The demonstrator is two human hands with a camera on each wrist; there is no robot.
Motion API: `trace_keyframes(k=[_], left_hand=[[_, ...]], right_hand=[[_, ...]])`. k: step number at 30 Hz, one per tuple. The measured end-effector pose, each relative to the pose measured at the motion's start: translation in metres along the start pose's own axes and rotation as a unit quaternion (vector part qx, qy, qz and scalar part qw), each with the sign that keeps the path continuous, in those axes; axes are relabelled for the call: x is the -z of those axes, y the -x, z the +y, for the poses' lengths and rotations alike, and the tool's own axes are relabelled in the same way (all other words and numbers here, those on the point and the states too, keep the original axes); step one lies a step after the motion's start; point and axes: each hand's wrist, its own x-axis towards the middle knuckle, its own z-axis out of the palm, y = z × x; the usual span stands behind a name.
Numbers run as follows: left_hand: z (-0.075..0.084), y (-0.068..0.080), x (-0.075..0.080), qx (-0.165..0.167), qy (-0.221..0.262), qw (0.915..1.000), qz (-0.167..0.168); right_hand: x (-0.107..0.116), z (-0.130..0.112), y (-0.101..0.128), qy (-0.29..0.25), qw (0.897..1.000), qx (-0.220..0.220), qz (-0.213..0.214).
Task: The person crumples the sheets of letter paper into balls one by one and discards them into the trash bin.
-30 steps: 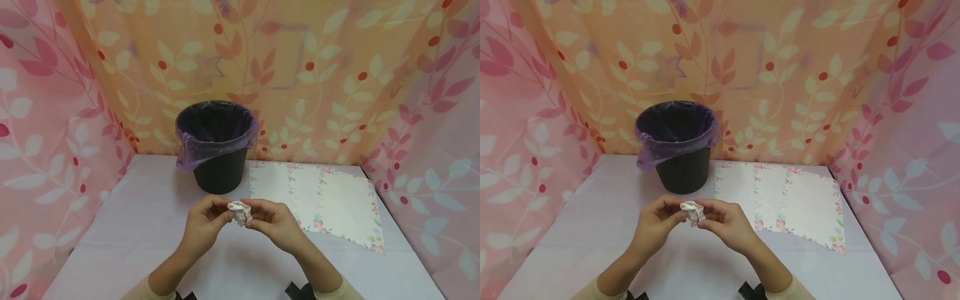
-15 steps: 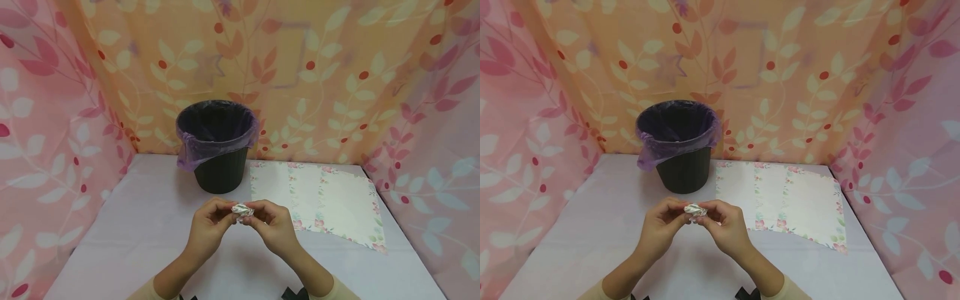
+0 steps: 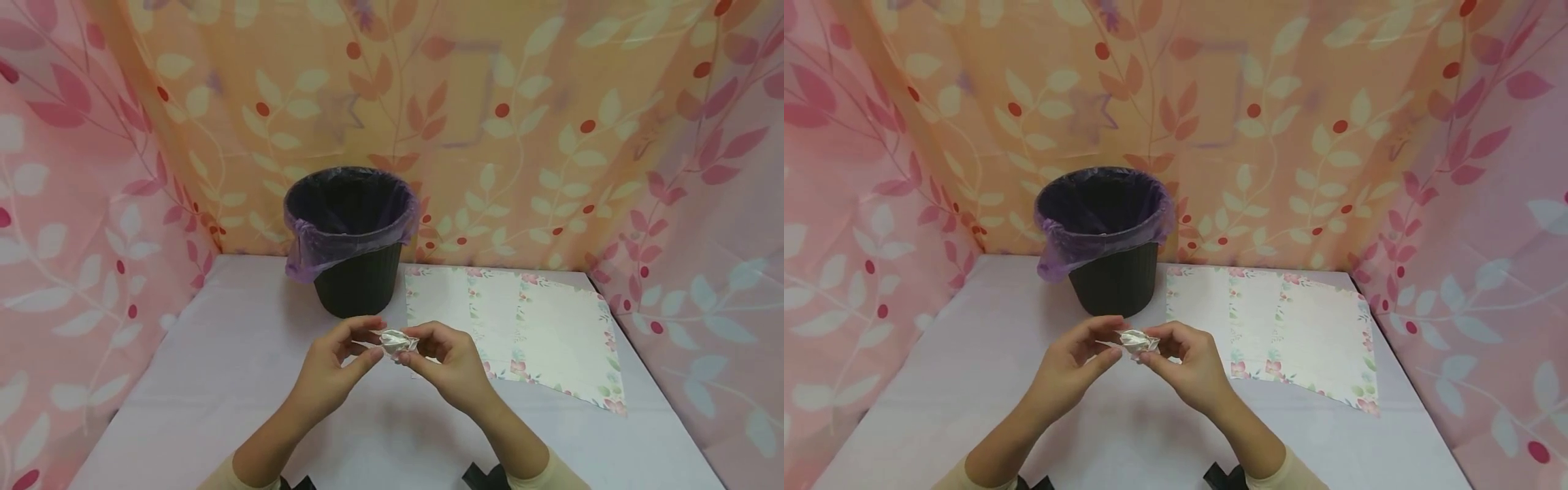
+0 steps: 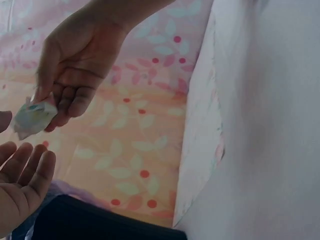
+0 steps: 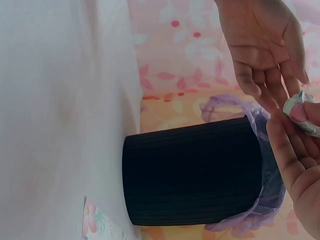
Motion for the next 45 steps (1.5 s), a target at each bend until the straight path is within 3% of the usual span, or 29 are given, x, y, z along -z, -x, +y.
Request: trace_keyframes(k=[6,15,19,26,33,37,45], left_hand=[[0.001,-0.004,0.013,-0.016,-0.055,0.9981,0.021],[0.001,-0.012,0.031,-0.086,-0.104,0.9882,0.072],[0.001,-0.015,0.039,-0.111,-0.126,0.9814,0.093],[-0.001,-0.024,0.05,-0.124,-0.162,0.9704,0.129],[0.004,-0.043,0.064,-0.146,-0.219,0.9493,0.171],[0.004,-0.056,0.079,-0.134,-0.233,0.9444,0.189],[0.001,-0.087,0.109,-0.044,-0.222,0.9536,0.198]], right_hand=[[0.004,-0.001,0.002,-0.012,1.0,-0.006,-0.004],[0.003,0.0,0.003,-0.022,0.999,0.015,-0.022],[0.005,0.001,0.003,-0.019,1.0,0.014,-0.021],[0.01,0.003,0.0,-0.006,1.0,0.02,-0.018],[0.011,0.005,-0.003,-0.002,1.0,0.024,-0.015],[0.011,0.004,-0.004,-0.006,1.0,0.02,-0.011],[0.012,0.007,-0.004,-0.007,1.0,0.019,-0.006]])
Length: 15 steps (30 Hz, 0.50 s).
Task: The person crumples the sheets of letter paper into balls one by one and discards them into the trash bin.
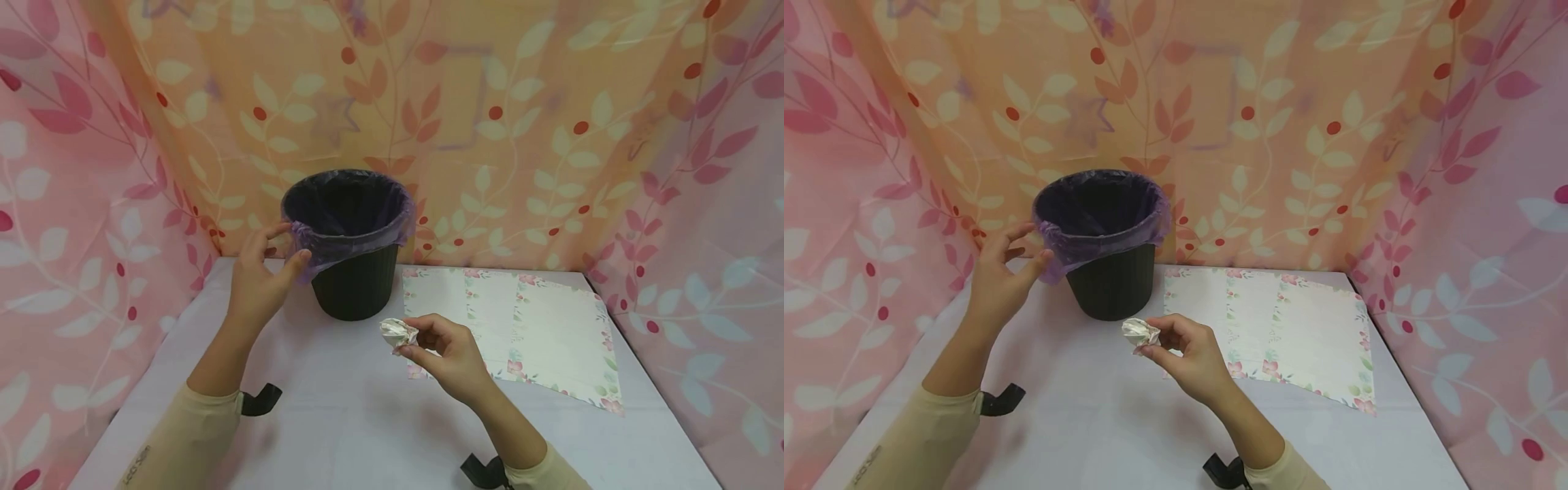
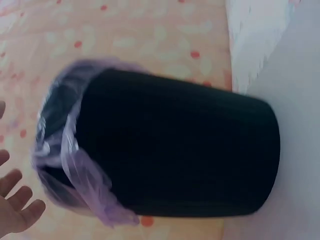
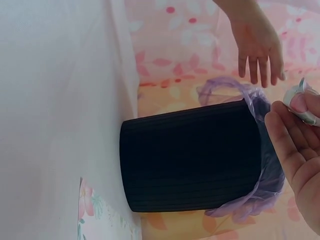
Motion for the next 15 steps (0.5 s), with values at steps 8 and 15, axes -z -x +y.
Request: trace_keyframes(k=[8,15], left_hand=[[-0.02,-0.032,-0.004,0.069,-0.004,0.9958,-0.06],[-0.03,-0.043,-0.013,0.105,0.001,0.9896,-0.099]], right_hand=[[0.001,0.003,-0.001,-0.004,1.0,-0.01,0.005],[0.002,0.006,-0.003,0.011,1.0,-0.012,0.012]])
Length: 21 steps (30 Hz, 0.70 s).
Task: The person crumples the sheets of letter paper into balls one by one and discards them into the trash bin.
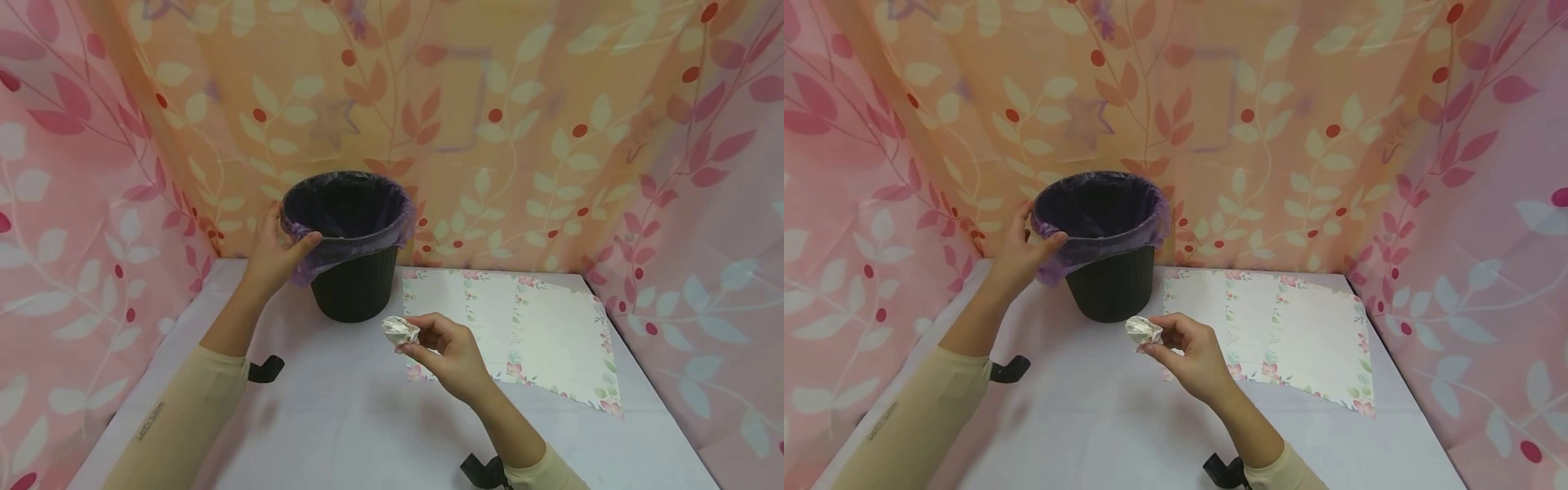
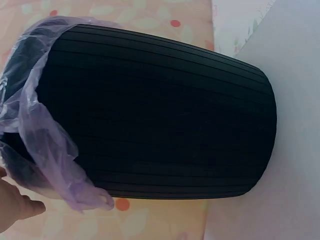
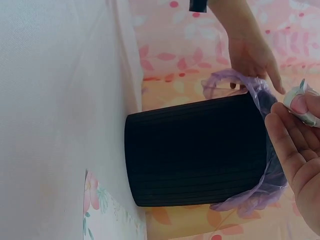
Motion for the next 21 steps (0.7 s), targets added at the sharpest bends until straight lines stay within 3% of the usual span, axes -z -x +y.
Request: trace_keyframes(k=[13,21], left_hand=[[-0.0065,-0.0045,-0.0055,0.008,-0.01,0.9998,-0.013],[-0.0067,-0.0029,-0.0085,0.012,0.016,0.9998,-0.007]], right_hand=[[0.0008,0.0007,-0.0014,0.004,1.0,-0.021,0.006],[0.0052,0.0011,-0.0032,0.004,1.0,-0.012,0.011]])
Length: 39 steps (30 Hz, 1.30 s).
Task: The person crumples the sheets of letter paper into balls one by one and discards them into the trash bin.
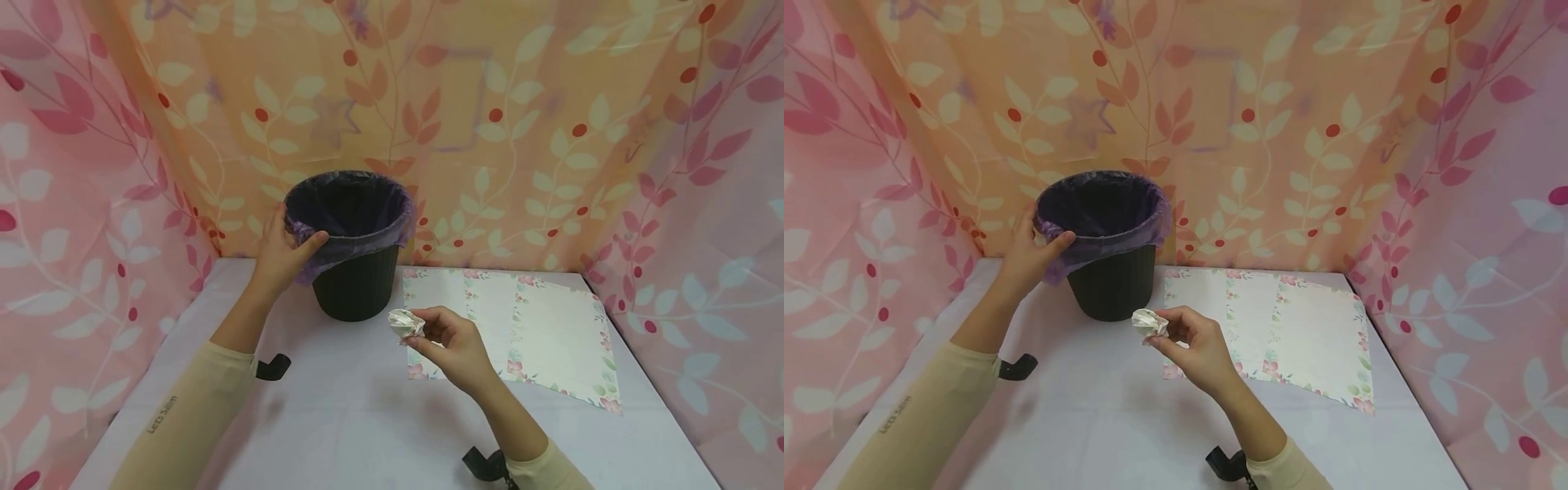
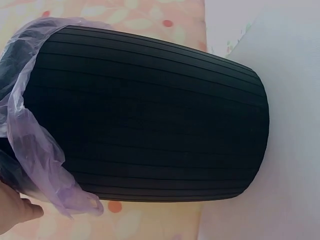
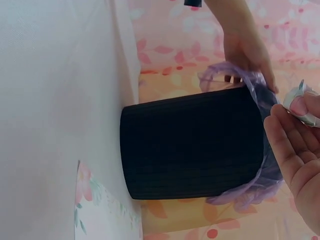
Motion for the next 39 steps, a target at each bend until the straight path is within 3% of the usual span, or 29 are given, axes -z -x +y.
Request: trace_keyframes(k=[6,13,21,32,39], left_hand=[[0.0,0.001,-0.002,-0.001,0.006,1.0,0.004],[0.0,0.003,-0.004,-0.002,0.011,0.9999,0.007],[0.005,0.001,-0.002,-0.006,-0.004,0.9999,0.008],[0.006,0.0,-0.003,-0.002,0.014,0.9999,-0.002],[0.002,0.002,-0.003,0.011,0.019,0.9997,-0.007]], right_hand=[[0.01,-0.005,-0.006,-0.006,1.0,-0.008,0.005],[0.028,-0.026,-0.028,0.045,0.999,0.019,0.009],[0.046,-0.05,-0.067,0.132,0.988,0.082,0.001],[0.066,-0.08,-0.115,0.199,0.972,0.125,-0.002],[0.073,-0.096,-0.146,0.235,0.963,0.13,-0.014]])
